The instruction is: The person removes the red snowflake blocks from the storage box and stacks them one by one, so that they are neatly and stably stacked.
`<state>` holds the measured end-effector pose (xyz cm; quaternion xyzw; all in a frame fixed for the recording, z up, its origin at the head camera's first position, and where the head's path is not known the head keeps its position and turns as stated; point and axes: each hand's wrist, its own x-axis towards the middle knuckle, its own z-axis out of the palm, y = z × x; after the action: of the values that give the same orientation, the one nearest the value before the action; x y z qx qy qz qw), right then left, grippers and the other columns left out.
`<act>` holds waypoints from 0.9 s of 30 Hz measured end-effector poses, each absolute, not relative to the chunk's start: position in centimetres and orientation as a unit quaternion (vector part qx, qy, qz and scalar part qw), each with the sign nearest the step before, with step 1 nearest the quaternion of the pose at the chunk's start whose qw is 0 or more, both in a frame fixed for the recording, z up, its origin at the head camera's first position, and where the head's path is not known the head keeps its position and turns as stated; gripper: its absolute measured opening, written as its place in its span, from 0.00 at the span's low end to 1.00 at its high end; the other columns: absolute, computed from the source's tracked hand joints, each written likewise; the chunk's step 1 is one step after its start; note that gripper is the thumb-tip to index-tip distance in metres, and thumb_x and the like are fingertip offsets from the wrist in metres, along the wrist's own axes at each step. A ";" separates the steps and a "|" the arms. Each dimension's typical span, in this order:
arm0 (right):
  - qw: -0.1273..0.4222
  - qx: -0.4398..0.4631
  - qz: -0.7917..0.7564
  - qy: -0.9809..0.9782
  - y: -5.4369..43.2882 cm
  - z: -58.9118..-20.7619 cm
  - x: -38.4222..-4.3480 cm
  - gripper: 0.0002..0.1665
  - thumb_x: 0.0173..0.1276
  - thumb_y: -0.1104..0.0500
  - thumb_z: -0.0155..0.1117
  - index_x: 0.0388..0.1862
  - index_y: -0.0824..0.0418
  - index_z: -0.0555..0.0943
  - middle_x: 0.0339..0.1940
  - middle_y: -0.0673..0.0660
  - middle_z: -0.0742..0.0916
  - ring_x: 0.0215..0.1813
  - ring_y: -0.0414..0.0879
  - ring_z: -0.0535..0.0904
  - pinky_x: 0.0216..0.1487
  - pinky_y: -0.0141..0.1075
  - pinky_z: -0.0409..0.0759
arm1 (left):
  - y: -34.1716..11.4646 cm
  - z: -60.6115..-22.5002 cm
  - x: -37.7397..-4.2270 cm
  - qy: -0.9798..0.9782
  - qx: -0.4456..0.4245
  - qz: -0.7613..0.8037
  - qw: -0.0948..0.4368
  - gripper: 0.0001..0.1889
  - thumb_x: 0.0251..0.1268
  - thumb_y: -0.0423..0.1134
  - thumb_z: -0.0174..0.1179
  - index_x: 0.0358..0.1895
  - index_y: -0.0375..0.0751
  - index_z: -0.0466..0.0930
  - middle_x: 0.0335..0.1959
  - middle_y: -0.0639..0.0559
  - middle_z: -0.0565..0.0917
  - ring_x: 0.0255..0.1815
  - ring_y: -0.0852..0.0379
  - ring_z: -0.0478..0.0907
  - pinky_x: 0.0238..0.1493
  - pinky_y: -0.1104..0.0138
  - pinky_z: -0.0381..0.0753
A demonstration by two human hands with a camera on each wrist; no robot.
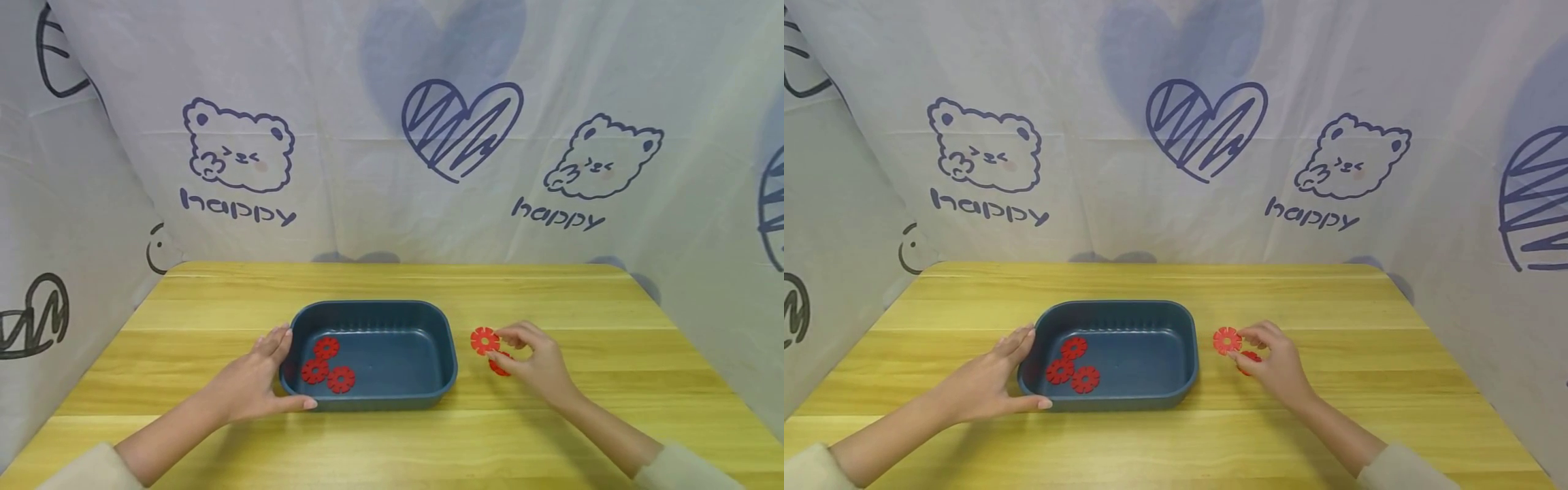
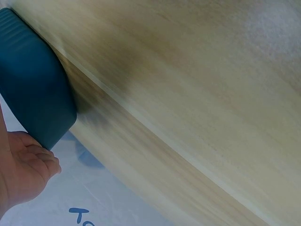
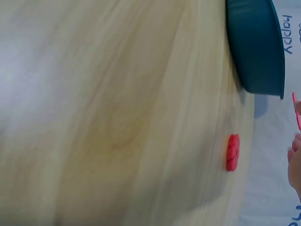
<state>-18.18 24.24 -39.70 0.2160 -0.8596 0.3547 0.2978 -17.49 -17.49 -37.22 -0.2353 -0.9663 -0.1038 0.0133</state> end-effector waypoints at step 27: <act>0.175 0.049 0.422 -0.888 27.1 -43.7 -17.4 0.12 0.49 0.68 0.72 0.35 0.71 0.83 0.28 0.58 0.83 0.28 0.28 0.72 0.29 0.24 0.77 | -17.5 -37.2 -17.4 -0.967 -0.230 -0.112 0.003 0.60 0.43 0.75 0.56 0.67 0.23 0.57 0.70 0.29 0.56 0.66 0.27 0.59 0.57 0.42 0.70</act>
<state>-17.44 27.07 -43.70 0.0491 -0.8883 0.4218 0.1750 -17.37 -17.51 -37.16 -0.2296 -0.9668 -0.1124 0.0032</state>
